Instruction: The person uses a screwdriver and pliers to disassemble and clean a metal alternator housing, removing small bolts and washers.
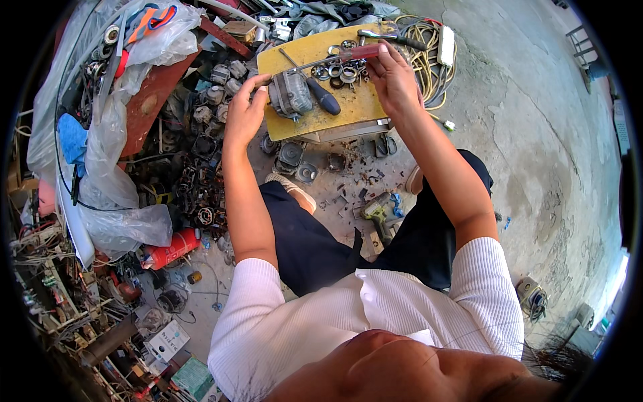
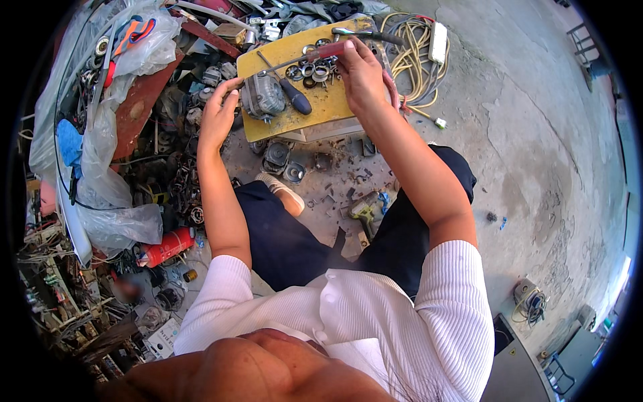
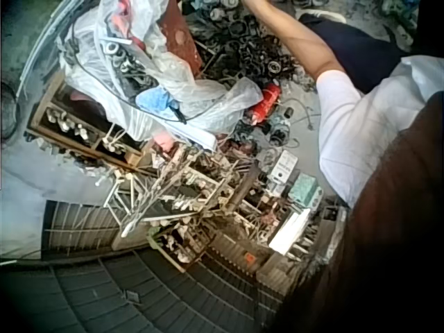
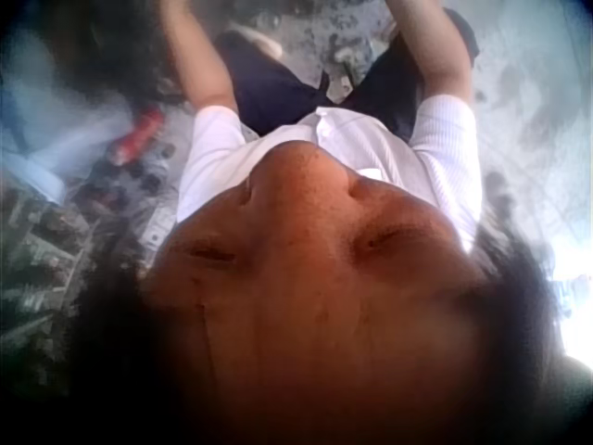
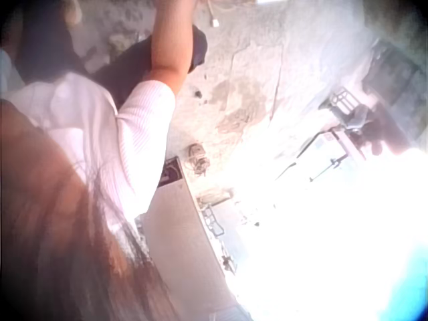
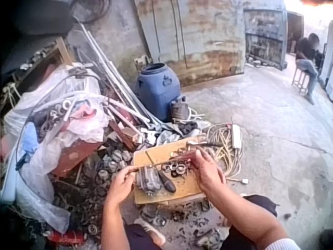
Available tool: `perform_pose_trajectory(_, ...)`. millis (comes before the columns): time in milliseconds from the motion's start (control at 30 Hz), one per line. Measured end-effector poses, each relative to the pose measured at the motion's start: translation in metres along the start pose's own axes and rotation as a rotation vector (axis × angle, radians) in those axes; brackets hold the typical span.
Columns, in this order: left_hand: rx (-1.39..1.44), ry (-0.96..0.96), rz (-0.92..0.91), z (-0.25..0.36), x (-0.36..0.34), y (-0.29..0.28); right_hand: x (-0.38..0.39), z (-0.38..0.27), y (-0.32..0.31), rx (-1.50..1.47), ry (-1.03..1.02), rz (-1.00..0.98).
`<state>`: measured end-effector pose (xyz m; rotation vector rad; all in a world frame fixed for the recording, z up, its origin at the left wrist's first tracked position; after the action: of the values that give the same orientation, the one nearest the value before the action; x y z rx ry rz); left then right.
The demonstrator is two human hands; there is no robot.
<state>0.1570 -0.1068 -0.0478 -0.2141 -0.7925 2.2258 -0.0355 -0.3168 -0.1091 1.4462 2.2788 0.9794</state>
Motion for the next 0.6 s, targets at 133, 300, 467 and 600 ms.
perform_pose_trajectory(133, -0.028, 0.004, -0.012, 0.000, 0.001, -0.001, 0.013, -0.012, 0.013, 0.050, 0.043, 0.056)
perform_pose_trajectory(300, -0.021, -0.016, -0.003, 0.004, 0.000, 0.001, -0.005, 0.003, -0.007, -0.014, -0.036, -0.004)
perform_pose_trajectory(467, -0.044, -0.003, -0.006, 0.001, 0.001, -0.001, 0.012, -0.009, 0.013, 0.045, 0.050, 0.053)
perform_pose_trajectory(600, -0.036, -0.012, -0.011, 0.002, 0.001, -0.002, 0.008, -0.006, 0.005, 0.068, 0.014, 0.032)
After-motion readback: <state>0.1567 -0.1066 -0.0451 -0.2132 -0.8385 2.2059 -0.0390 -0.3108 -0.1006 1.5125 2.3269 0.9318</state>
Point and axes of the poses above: each hand's wrist, its own x-axis away from the middle knuckle, its own y-axis out of the palm, z = x × y, the point moved 4 cm from there along -x, towards the middle knuckle, and after that the axes turned 10 degrees about -y, right-handed, at the moved point
